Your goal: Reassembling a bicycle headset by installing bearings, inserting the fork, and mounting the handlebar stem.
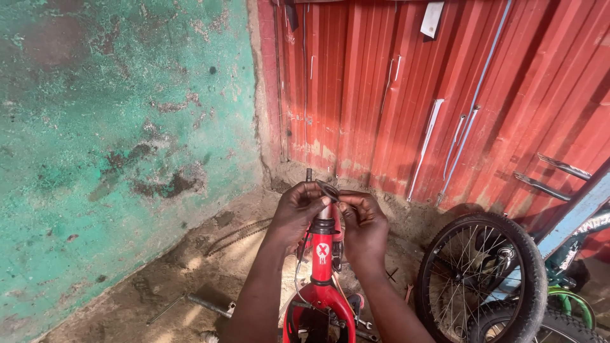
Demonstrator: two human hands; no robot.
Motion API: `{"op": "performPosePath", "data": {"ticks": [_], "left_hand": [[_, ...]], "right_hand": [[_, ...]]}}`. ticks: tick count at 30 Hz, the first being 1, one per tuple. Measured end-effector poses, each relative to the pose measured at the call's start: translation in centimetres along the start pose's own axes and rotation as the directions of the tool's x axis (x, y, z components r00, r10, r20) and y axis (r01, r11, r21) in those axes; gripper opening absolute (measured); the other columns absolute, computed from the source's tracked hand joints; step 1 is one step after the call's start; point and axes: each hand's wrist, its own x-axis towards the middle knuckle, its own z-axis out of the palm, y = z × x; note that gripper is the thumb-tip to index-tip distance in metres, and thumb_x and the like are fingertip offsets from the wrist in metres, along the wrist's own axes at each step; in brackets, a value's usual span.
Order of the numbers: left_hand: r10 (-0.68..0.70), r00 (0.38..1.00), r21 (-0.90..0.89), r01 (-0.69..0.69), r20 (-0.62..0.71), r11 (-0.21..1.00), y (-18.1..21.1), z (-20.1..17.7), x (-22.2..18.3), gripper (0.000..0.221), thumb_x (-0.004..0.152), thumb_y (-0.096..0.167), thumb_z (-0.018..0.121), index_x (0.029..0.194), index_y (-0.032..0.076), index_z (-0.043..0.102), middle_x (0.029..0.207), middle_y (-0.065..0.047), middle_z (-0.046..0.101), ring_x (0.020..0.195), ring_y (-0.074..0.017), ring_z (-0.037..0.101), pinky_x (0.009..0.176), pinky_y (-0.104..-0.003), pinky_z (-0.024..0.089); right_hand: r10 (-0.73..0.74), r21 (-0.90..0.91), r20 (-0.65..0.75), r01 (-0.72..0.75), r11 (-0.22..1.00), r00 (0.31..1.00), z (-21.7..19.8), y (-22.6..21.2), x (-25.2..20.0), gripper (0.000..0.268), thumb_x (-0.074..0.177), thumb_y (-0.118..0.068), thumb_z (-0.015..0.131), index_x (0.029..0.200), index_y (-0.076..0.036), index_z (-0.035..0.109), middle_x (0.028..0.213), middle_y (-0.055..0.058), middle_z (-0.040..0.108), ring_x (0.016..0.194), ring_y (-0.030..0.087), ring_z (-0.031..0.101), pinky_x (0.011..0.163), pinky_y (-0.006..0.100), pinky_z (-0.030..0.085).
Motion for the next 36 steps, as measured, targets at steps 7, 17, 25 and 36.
{"op": "performPosePath", "data": {"ticks": [7,17,25,36], "left_hand": [[0.01,0.997,-0.053,-0.006,0.072,0.999,-0.2,-0.9,-0.3,0.036,0.084,0.001,0.08,0.118,0.006,0.073,0.103,-0.01,0.077,0.094,-0.0134,0.068,0.086,-0.027,0.055],[0.027,0.987,-0.102,-0.011,0.158,0.995,0.3,-0.7,-0.6,0.037,0.086,-0.003,0.075,0.121,0.007,0.071,0.111,-0.008,0.076,0.101,-0.0139,0.068,0.093,-0.028,0.053],[-0.108,0.984,-0.083,0.121,0.141,0.989,0.9,-1.3,-0.3,0.035,0.089,-0.008,0.069,0.121,0.006,0.069,0.108,-0.009,0.075,0.098,-0.0183,0.07,0.086,-0.032,0.057],[-0.007,0.999,0.149,0.0,0.049,0.989,0.9,-1.4,-0.5,0.02,0.088,0.008,0.081,0.106,0.003,0.074,0.092,-0.01,0.07,0.089,-0.0159,0.066,0.082,-0.031,0.058]], "right_hand": [[-0.326,-0.146,0.05,0.33,0.932,0.944,0.2,-1.5,0.7,0.014,0.088,0.009,0.072,0.093,-0.003,0.077,0.105,0.013,0.073,0.103,0.024,0.074,0.089,0.035,0.06],[-0.434,-0.239,0.117,0.45,0.861,0.893,0.2,-2.3,0.3,0.016,0.089,0.008,0.069,0.092,-0.005,0.078,0.11,0.013,0.074,0.105,0.035,0.074,0.087,0.042,0.061],[-0.45,-0.238,0.187,0.485,0.842,0.873,0.0,-1.5,0.4,0.02,0.096,0.006,0.059,0.099,-0.007,0.073,0.123,0.009,0.067,0.117,0.026,0.068,0.096,0.038,0.061],[0.046,0.025,0.1,-0.048,0.999,0.994,0.2,-2.4,1.5,0.013,0.095,0.009,0.062,0.102,0.003,0.072,0.103,0.015,0.076,0.096,0.015,0.069,0.092,0.035,0.059]]}}
